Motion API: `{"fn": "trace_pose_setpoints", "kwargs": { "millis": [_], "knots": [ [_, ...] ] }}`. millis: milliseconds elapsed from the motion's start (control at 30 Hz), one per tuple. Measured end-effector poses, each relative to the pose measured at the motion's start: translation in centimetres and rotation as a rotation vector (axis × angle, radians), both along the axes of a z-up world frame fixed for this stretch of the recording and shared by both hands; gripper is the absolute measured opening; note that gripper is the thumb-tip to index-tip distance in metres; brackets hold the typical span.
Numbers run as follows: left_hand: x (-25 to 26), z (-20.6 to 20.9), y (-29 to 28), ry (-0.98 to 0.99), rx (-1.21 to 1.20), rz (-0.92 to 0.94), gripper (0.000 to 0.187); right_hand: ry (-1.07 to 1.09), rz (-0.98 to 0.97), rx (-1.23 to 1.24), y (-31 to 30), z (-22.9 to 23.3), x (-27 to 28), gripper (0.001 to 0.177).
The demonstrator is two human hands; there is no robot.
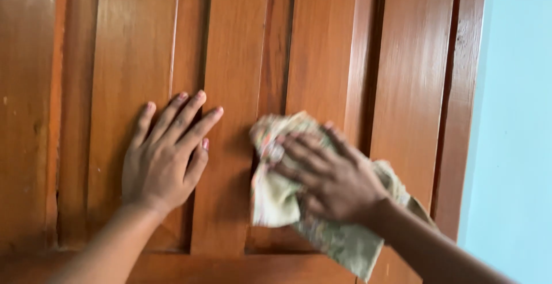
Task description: The person wipes down a wooden door and its locking hardware with a cloth.
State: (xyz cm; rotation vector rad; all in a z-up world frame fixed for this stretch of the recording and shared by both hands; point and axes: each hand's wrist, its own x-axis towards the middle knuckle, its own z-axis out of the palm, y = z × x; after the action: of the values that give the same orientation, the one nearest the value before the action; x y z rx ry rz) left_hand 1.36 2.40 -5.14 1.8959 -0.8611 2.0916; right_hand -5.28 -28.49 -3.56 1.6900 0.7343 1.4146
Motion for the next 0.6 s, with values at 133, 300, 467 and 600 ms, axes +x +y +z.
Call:
{"fn": "trace_pose_setpoints", "kwargs": {
  "millis": [133, 300, 467, 600],
  "knots": [
    [0.0, -0.3, -0.1, -0.003, -0.035, 0.018, 0.055, -0.005, 0.024, 0.281, 0.4, 3.9, 0.0, 0.066],
    [0.0, -0.3, -0.1, -0.029, -0.041, 0.073, 0.053, -0.038, 0.077, 0.557, 2.3, 1.5, 1.1, 0.07],
    [-0.2, -0.3, -0.1, -0.034, -0.043, 0.09, 0.054, 0.165, 0.065, 0.215, 3.2, -4.7, 0.9, 0.069],
    [-0.2, -0.4, -0.1, -0.036, -0.041, 0.077, 0.054, 0.198, 0.025, 0.141, 2.5, -3.1, 1.2, 0.068]
  ]
}}
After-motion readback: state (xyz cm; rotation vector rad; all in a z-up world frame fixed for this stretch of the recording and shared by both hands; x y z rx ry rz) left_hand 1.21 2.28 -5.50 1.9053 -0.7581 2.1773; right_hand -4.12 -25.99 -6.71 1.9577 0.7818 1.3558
